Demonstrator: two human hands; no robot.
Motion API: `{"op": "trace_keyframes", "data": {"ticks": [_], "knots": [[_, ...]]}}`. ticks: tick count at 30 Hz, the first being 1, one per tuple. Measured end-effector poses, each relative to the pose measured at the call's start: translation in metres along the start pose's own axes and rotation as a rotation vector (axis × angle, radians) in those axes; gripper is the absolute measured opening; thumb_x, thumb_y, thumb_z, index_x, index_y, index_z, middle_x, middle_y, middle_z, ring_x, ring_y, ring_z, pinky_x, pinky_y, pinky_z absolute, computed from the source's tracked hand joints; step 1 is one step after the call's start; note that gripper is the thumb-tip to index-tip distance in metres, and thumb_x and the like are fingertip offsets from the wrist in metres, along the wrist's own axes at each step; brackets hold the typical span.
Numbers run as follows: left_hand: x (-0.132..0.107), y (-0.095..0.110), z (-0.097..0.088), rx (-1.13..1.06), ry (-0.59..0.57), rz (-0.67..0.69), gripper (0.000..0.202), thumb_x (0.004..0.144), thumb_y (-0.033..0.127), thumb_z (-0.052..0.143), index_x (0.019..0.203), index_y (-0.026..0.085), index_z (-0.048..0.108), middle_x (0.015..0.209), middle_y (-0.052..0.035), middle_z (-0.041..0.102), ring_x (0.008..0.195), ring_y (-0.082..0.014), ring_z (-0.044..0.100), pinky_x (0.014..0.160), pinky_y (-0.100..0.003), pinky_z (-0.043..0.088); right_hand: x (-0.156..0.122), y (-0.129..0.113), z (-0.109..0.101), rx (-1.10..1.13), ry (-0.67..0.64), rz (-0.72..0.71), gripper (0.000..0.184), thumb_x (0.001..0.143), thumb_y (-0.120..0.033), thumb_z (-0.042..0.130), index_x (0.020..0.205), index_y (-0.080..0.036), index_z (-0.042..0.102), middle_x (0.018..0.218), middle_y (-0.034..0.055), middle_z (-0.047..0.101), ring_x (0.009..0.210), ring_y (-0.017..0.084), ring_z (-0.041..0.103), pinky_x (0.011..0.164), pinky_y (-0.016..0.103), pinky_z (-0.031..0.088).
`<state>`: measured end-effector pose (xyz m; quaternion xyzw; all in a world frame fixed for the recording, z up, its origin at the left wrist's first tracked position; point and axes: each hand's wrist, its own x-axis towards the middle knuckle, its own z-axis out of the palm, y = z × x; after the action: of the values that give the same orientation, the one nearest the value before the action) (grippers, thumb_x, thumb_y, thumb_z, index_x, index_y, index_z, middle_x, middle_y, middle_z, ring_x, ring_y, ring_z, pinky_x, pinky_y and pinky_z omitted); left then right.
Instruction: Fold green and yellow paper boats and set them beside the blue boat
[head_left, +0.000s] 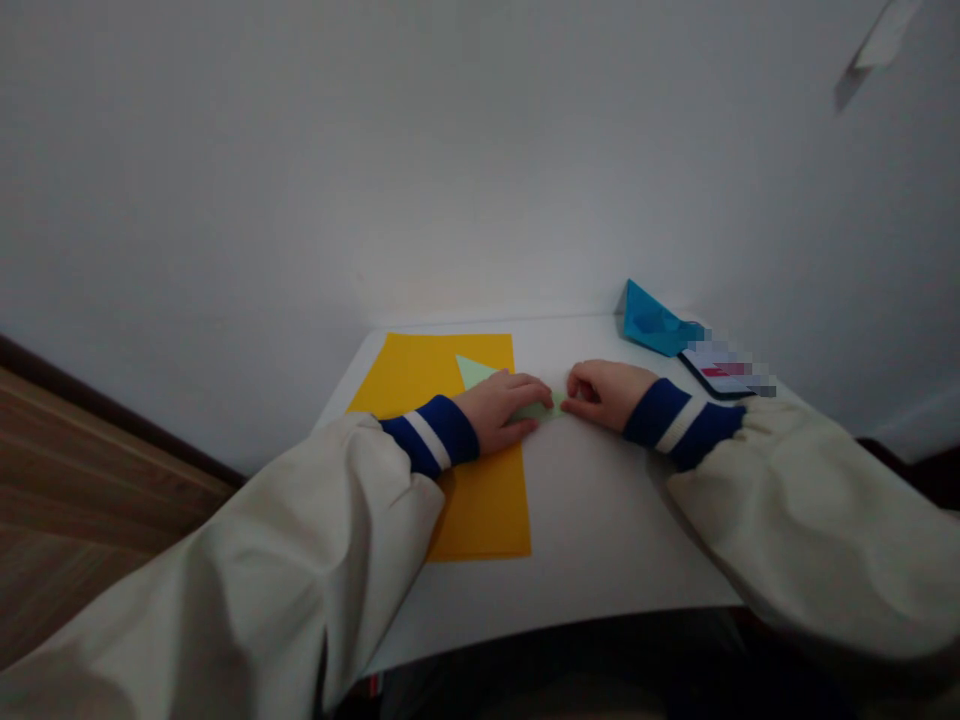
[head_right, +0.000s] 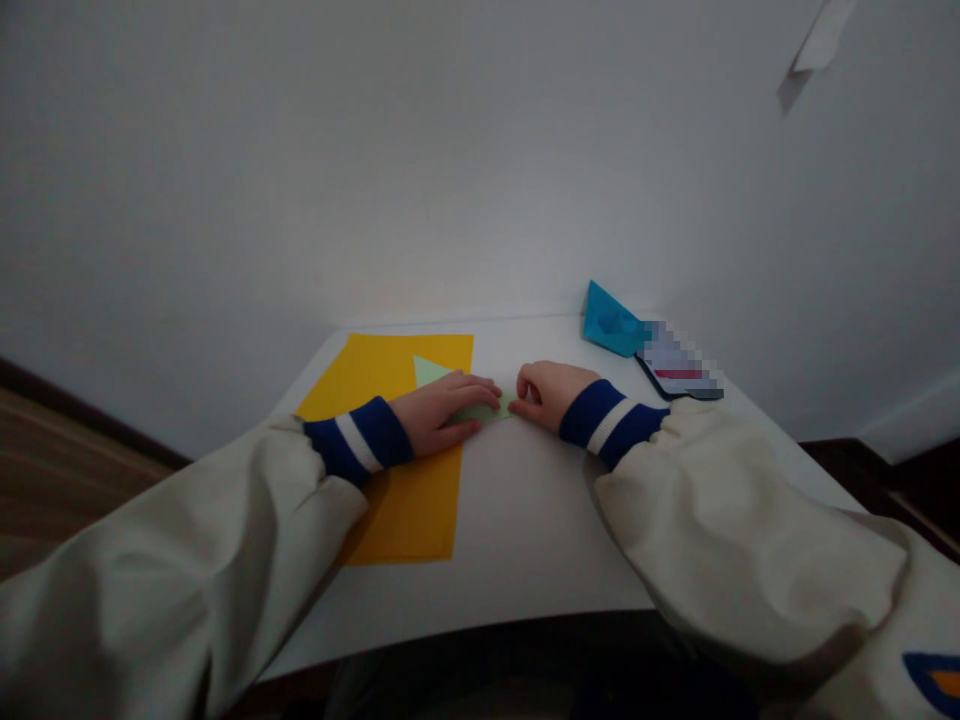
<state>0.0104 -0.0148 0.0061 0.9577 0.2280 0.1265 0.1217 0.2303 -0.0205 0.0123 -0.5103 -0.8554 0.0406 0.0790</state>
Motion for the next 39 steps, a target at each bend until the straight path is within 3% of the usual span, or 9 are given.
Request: {"op": "trace_keyframes", "data": {"ticks": [2,9,13,21,29,35,39], "knots": [[0.000,-0.003,0.002,0.039,0.038,-0.001,0.040,0.081,0.024,0.047,0.119,0.014,0.048,0.127,-0.0136,0.050,0.120,-0.0234,0.043,0.102,-0.044,0.033,0.001,0.001,0.002,0.011,0.020,-0.026,0.026,0.077,-0.045,0.054,0.081,-0.020,0.057,0.074,0.0026,0.057,0.061,0.013,0.048,0.055,0.025,0.034],[-0.001,0.003,0.005,0.243,0.001,-0.362,0.055,0.083,0.053,0.043,0.132,0.028,0.040,0.143,-0.0062,0.035,0.130,-0.0362,0.029,0.098,-0.071,0.013,0.004,0.005,0.007,0.034,0.122,-0.185,0.037,0.075,-0.050,0.057,0.093,-0.017,0.062,0.091,0.0095,0.058,0.082,0.020,0.054,0.077,0.034,0.042],[0.000,0.009,0.004,0.237,0.018,-0.476,0.060,0.079,0.059,0.046,0.129,0.027,0.041,0.145,-0.0073,0.031,0.131,-0.0383,0.025,0.093,-0.076,0.012,0.007,0.004,0.012,0.049,0.169,-0.233,0.037,0.073,-0.048,0.060,0.092,-0.017,0.062,0.096,0.0109,0.061,0.091,0.023,0.055,0.084,0.039,0.041],[0.000,0.002,0.007,0.233,0.125,-0.378,0.053,0.075,0.056,0.054,0.114,0.019,0.048,0.134,-0.0126,0.045,0.126,-0.0330,0.036,0.098,-0.072,0.007,0.011,0.001,0.025,0.156,0.249,-0.142,0.034,0.064,-0.042,0.068,0.085,-0.016,0.064,0.111,0.0140,0.061,0.106,0.026,0.055,0.094,0.042,0.038],[0.001,-0.001,0.008,0.268,0.182,-0.319,0.054,0.074,0.056,0.056,0.108,0.015,0.050,0.112,-0.0121,0.055,0.108,-0.0285,0.049,0.102,-0.060,0.019,0.012,-0.002,0.026,0.202,0.254,-0.100,0.035,0.059,-0.042,0.071,0.082,-0.016,0.064,0.114,0.0156,0.060,0.110,0.027,0.054,0.097,0.044,0.037],[0.001,-0.003,0.008,0.301,0.206,-0.285,0.058,0.071,0.058,0.057,0.106,0.012,0.052,0.103,-0.0131,0.055,0.099,-0.0280,0.051,0.097,-0.053,0.029,0.011,-0.003,0.026,0.247,0.256,-0.151,0.031,0.059,-0.039,0.071,0.077,-0.018,0.059,0.114,0.0145,0.060,0.109,0.027,0.054,0.095,0.045,0.037],[0.001,-0.003,0.009,0.316,0.264,-0.259,0.060,0.068,0.056,0.060,0.109,0.012,0.051,0.104,-0.0129,0.054,0.100,-0.0277,0.049,0.099,-0.053,0.027,0.011,-0.003,0.024,0.311,0.259,-0.163,0.030,0.060,-0.033,0.069,0.082,-0.017,0.056,0.109,0.0138,0.062,0.103,0.026,0.056,0.091,0.043,0.040]]}}
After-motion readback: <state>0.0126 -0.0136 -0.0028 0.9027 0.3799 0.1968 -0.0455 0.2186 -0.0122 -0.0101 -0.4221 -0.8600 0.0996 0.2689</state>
